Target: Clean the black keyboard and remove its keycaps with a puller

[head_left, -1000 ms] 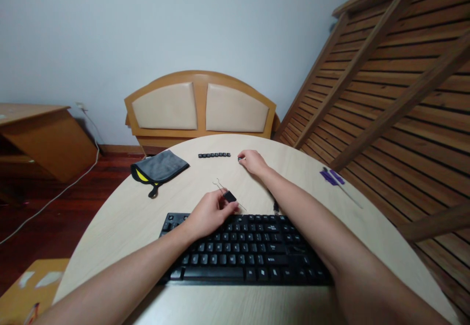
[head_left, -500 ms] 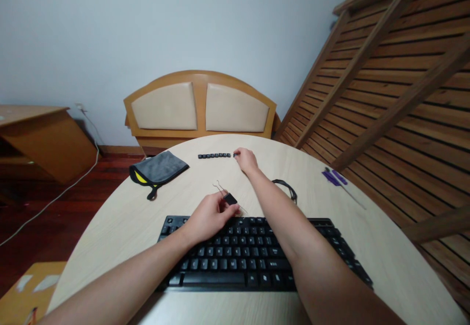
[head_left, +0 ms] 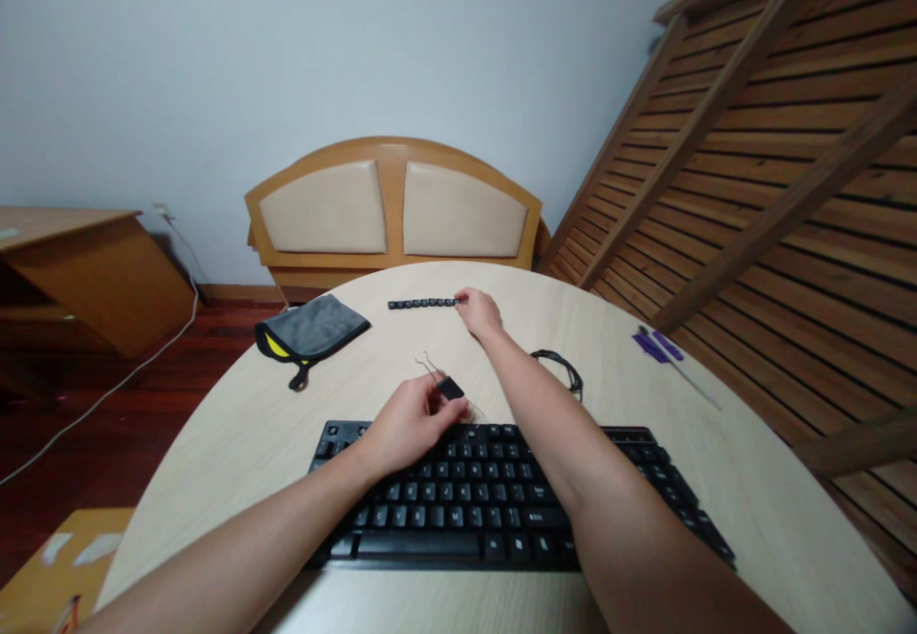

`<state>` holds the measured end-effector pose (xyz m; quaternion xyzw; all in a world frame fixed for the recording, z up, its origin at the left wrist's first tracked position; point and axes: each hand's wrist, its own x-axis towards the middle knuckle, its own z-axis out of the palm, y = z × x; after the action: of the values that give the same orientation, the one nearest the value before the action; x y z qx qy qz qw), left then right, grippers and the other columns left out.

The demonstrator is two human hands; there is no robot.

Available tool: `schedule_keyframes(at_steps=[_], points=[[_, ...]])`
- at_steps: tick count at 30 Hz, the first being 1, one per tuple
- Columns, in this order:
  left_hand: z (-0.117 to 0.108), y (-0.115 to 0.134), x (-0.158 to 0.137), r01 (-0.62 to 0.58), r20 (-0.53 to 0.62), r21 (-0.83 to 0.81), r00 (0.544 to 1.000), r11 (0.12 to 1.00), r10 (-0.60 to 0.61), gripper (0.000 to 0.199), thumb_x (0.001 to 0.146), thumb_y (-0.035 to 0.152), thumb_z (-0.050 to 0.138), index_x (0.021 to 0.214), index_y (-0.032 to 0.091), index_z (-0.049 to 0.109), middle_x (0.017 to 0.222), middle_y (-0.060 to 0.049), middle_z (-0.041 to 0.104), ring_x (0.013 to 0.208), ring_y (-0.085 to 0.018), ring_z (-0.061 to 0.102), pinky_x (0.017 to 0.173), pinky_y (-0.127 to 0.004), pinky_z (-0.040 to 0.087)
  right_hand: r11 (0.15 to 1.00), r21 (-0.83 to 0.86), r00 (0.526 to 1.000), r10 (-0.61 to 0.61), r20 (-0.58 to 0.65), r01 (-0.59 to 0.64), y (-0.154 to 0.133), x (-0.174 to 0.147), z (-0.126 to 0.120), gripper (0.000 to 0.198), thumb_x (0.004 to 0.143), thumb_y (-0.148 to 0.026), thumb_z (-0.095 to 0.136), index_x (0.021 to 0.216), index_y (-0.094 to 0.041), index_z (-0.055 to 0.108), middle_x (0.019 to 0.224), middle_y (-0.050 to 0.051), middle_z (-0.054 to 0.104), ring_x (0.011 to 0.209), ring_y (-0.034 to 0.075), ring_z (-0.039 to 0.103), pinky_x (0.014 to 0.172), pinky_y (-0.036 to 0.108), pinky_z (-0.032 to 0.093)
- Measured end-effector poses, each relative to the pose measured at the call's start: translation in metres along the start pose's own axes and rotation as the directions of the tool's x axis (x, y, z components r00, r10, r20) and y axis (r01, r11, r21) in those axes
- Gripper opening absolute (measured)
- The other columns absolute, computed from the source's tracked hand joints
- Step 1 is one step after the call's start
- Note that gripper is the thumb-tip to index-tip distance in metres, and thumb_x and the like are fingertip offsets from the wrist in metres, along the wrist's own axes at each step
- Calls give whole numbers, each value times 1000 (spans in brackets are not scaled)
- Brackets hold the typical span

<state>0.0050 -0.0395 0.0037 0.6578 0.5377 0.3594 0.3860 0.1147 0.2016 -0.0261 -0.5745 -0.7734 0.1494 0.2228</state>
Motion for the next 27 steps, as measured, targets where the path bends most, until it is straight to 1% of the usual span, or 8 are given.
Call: schedule_keyframes(at_steps=[7,13,16,19,21,23,25,27], points=[[0,0,0,1,-4,21,1000,1000,-1,23,92,38,61,89,16,65,73,-4,69,64,-18,61,57,-28,43,999,-18,1000,-27,12,27,-3,-3,-7,34,99,-36,62,128,-19,61,130,10,62,109,24,64,91,46,56],[0,0,0,-3,6,2,1000,1000,3,23,92,39,60,91,16,64,77,-5,71,66,-18,62,60,-29,45,994,-70,986,-71,149,82,-2,-18,-45,37,98,-36,63,130,-18,59,131,10,61,110,25,64,91,47,56],[0,0,0,-9,5,5,1000,1000,9,23,92,39,59,90,16,64,75,-5,71,65,-17,61,59,-29,45,986,-78,958,-122,259,146,4,-46,-72,38,96,-35,66,129,-18,61,129,10,63,110,25,65,94,48,54],[1,1,0,-28,11,4,1000,1000,28,23,92,38,60,89,17,65,74,-5,70,65,-17,61,59,-29,44,975,-69,927,-176,332,210,10,-90,-100,41,82,-29,79,120,-17,69,122,13,71,111,28,66,97,39,51],[1,1,0,-36,14,4,999,999,36,23,92,39,61,91,17,65,74,-4,71,65,-18,61,59,-29,44,969,-44,906,-212,366,244,15,-124,-118,26,88,-35,71,109,-19,74,113,10,75,102,27,70,90,35,52],[2,1,0,-38,22,3,999,999,38,24,92,40,61,92,17,66,76,-5,72,66,-18,62,60,-29,45,961,0,877,-253,409,277,19,-154,-132,24,93,-42,64,99,-22,76,103,7,77,94,24,71,84,33,52],[2,0,0,-48,27,3,998,999,48,25,92,41,61,92,17,67,78,-5,73,68,-18,63,61,-29,46,944,114,810,-326,487,311,23,-179,-142,31,92,-47,64,108,-23,75,107,6,77,96,23,71,85,33,52],[3,0,-1,-63,27,15,998,998,62,24,92,40,61,91,17,67,79,-5,73,70,-18,64,63,-29,47,926,186,762,-377,526,329,28,-196,-145,43,83,-49,74,118,-23,72,117,8,74,104,26,68,92,36,51]])
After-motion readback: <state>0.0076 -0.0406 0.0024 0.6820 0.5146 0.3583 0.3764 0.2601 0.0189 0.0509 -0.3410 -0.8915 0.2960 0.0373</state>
